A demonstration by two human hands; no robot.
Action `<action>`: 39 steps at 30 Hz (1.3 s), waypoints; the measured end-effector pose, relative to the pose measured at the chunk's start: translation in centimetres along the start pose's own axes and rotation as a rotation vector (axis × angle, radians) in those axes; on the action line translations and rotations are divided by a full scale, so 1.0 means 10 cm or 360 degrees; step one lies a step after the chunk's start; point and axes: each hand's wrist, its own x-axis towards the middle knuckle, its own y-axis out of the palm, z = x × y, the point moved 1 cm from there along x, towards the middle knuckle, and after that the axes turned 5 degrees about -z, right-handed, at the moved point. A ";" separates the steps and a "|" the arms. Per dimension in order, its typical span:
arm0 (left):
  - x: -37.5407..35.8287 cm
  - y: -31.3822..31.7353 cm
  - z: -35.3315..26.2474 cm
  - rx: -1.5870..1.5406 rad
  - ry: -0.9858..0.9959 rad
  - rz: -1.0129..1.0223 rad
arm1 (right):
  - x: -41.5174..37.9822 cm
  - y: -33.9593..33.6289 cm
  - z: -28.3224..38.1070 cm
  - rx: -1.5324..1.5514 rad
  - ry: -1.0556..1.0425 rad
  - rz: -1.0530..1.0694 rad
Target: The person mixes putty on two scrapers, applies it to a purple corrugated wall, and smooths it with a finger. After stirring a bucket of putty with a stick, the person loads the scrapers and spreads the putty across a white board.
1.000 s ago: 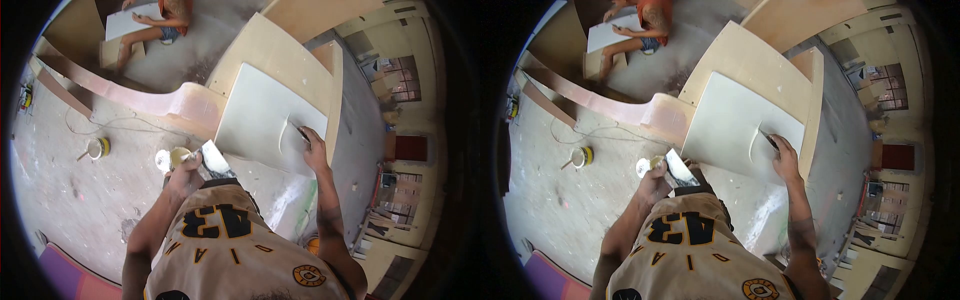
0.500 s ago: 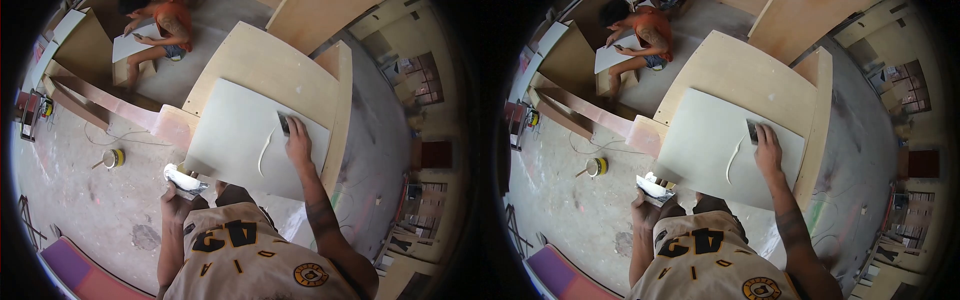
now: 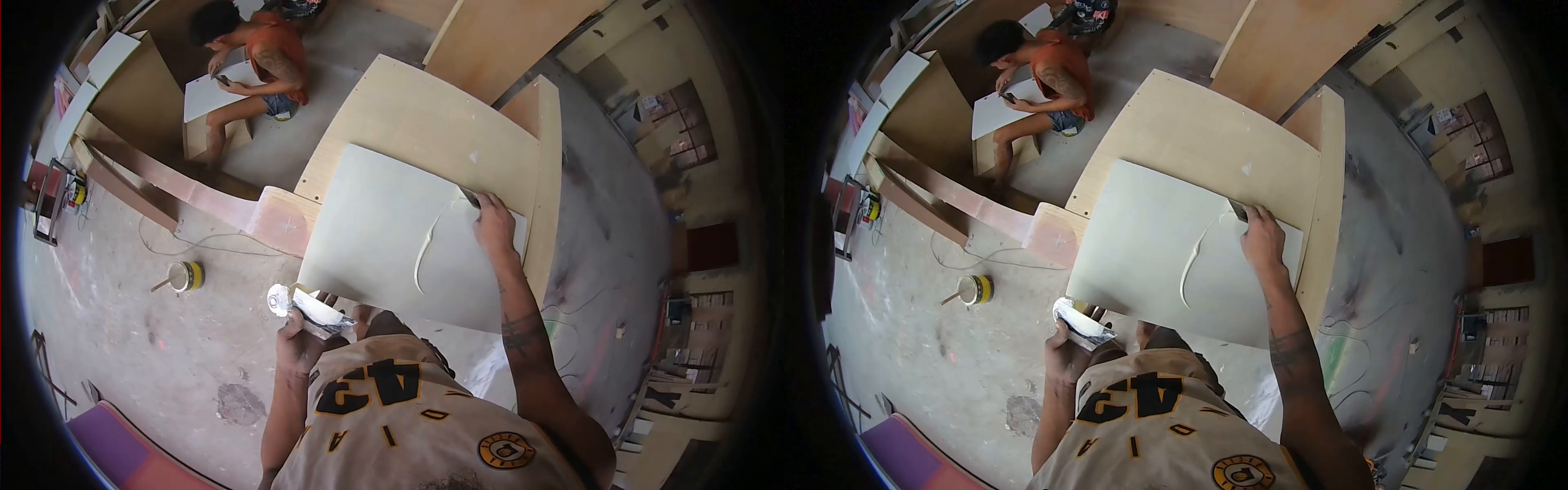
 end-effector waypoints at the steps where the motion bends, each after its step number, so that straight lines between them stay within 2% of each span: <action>1: 0.00 0.00 -0.01 0.0006 -0.0006 -0.0012 | 0.02 0.01 0.02 -0.0027 0.0019 0.0015; 5: -0.01 0.09 -0.01 0.0116 0.0035 0.0027 | 0.00 -0.12 0.10 -0.0018 0.0010 0.0171; 7: 0.01 0.05 0.01 0.0158 0.0102 0.0079 | 0.00 -0.18 0.10 0.0000 0.0108 0.0302; 10: 0.03 0.00 -0.01 0.0105 0.0046 0.0066 | 0.00 -0.13 0.06 -0.0074 0.0060 0.0135; 19: 0.02 0.04 -0.07 0.0005 -0.0009 0.0072 | -0.02 -0.03 -0.11 -0.0076 0.0110 -0.0045; 26: 0.04 0.09 -0.09 -0.0011 -0.0042 0.0107 | -0.01 0.01 -0.11 -0.0110 0.0173 -0.0005; 32: 0.04 -0.03 -0.09 -0.0047 -0.0065 0.0043 | 0.09 0.11 0.01 -0.0097 0.0056 -0.0063; 34: 0.03 0.04 -0.10 -0.0060 -0.0075 0.0125 | 0.11 0.11 0.06 -0.0086 -0.0035 -0.0099; 39: 0.06 0.00 -0.11 0.0011 -0.0056 0.0124 | 0.07 0.03 0.19 -0.0038 -0.0049 0.0068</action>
